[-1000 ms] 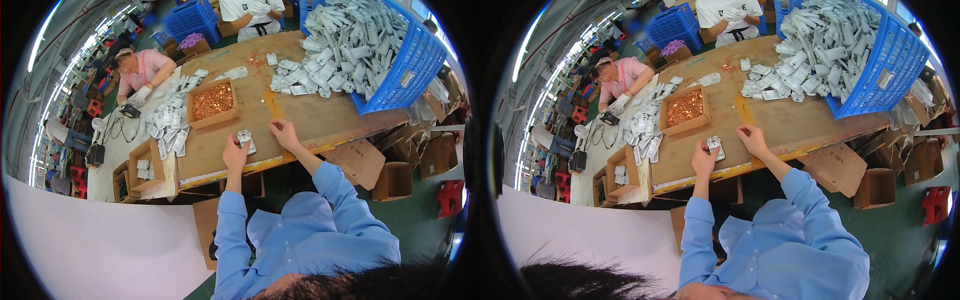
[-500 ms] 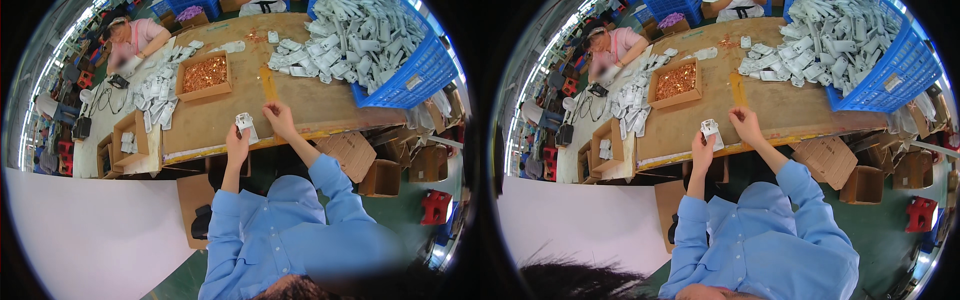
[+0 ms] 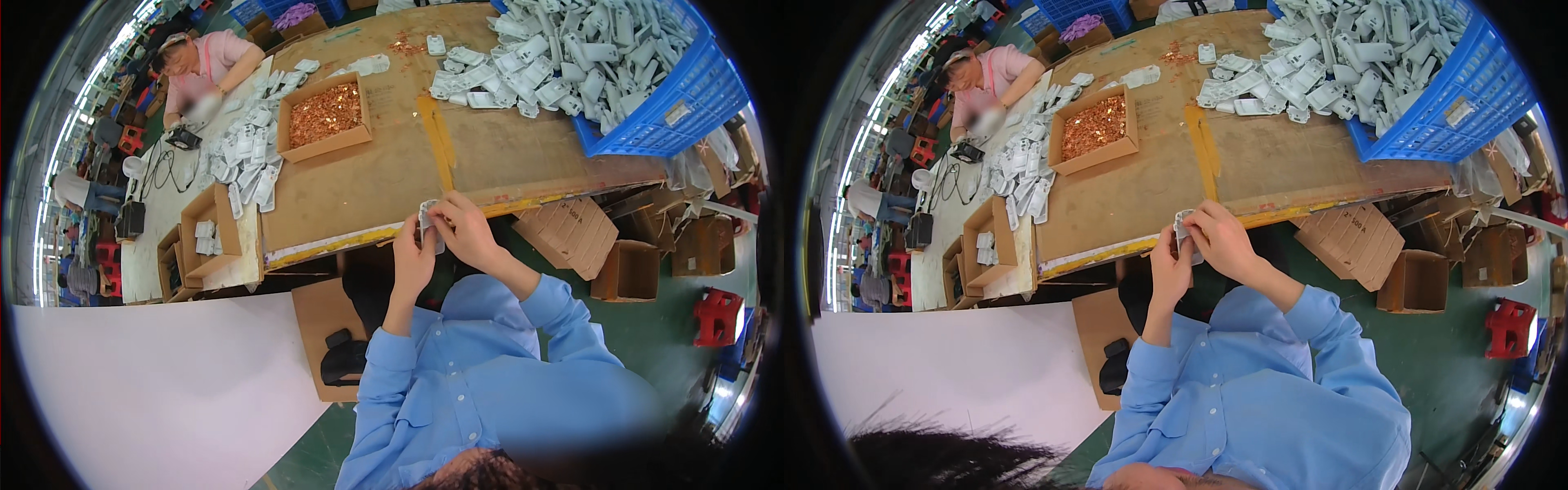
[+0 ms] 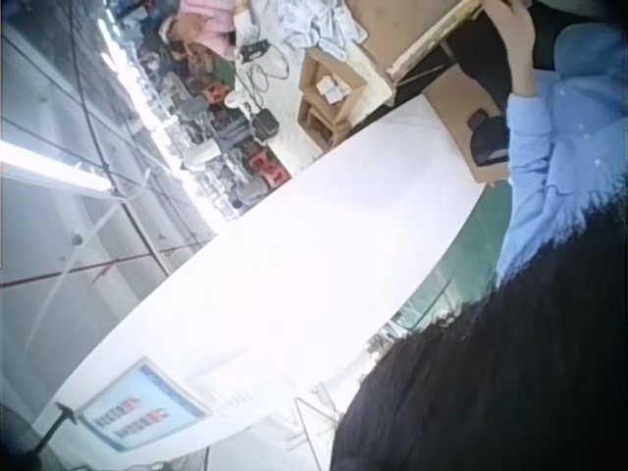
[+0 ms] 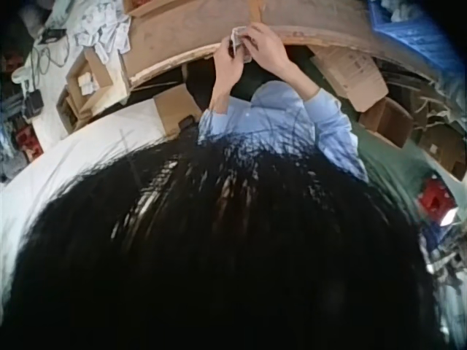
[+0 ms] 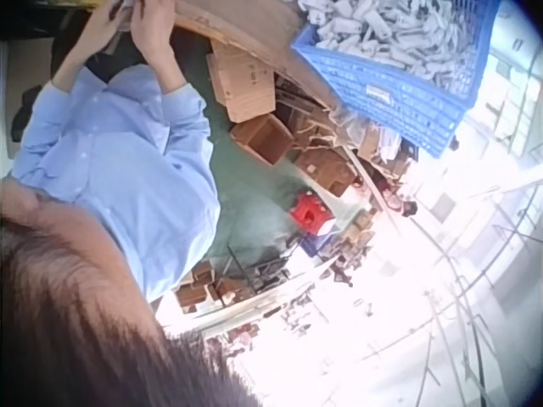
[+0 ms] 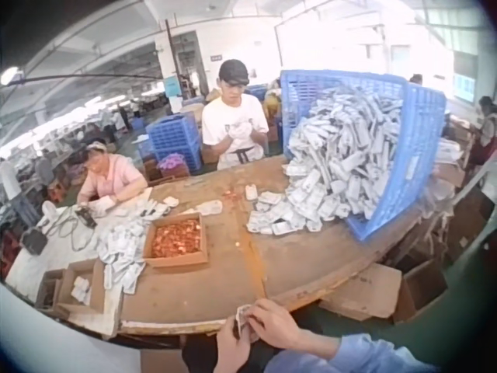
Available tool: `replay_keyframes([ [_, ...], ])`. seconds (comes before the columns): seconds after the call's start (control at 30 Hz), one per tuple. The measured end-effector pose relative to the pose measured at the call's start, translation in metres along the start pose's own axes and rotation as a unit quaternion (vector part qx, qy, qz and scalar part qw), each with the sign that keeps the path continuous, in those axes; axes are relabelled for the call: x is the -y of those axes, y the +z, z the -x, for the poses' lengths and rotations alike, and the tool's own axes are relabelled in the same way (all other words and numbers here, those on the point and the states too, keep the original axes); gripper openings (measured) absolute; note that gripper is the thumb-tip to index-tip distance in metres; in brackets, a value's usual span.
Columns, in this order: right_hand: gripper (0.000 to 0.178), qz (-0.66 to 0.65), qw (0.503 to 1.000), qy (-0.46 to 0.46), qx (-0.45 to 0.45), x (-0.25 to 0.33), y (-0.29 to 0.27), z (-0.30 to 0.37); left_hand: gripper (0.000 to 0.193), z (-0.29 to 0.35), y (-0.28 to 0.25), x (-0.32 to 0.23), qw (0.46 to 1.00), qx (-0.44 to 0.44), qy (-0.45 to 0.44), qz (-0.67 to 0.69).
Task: Manually assembling electronic components by inserting small metal pins into plastic housings at a factory workbench.
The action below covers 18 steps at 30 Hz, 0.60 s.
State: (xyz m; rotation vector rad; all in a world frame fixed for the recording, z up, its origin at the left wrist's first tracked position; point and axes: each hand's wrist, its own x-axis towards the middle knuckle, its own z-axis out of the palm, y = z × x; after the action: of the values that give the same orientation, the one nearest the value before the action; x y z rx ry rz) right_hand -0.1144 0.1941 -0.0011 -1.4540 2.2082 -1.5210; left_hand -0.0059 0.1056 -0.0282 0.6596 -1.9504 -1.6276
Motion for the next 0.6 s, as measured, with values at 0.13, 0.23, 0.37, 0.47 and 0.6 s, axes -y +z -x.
replay_keyframes([
  [0.13, 0.006, -0.048, 0.997, 0.054, 0.002, -0.003, -0.003, 0.007, 0.026, 0.006, 0.002, -0.001, 1.0, 0.003, 0.008, -0.005],
  [0.23, 0.008, -0.082, 0.995, 0.064, -0.005, -0.002, -0.006, 0.007, 0.029, 0.009, 0.002, 0.001, 1.0, 0.006, 0.027, -0.009],
  [0.37, 0.019, -0.094, 0.99, 0.105, 0.014, 0.0, -0.014, 0.004, 0.031, 0.013, -0.001, -0.003, 0.999, 0.029, 0.036, -0.026],
  [0.47, 0.025, -0.141, 0.982, 0.126, 0.021, -0.007, -0.02, 0.005, 0.034, 0.015, -0.002, -0.01, 0.997, 0.054, 0.03, -0.039],
  [0.6, 0.026, -0.136, 0.981, 0.127, 0.063, -0.005, -0.026, 0.005, 0.032, 0.02, 0.002, -0.004, 0.998, 0.059, 0.034, -0.011],
])
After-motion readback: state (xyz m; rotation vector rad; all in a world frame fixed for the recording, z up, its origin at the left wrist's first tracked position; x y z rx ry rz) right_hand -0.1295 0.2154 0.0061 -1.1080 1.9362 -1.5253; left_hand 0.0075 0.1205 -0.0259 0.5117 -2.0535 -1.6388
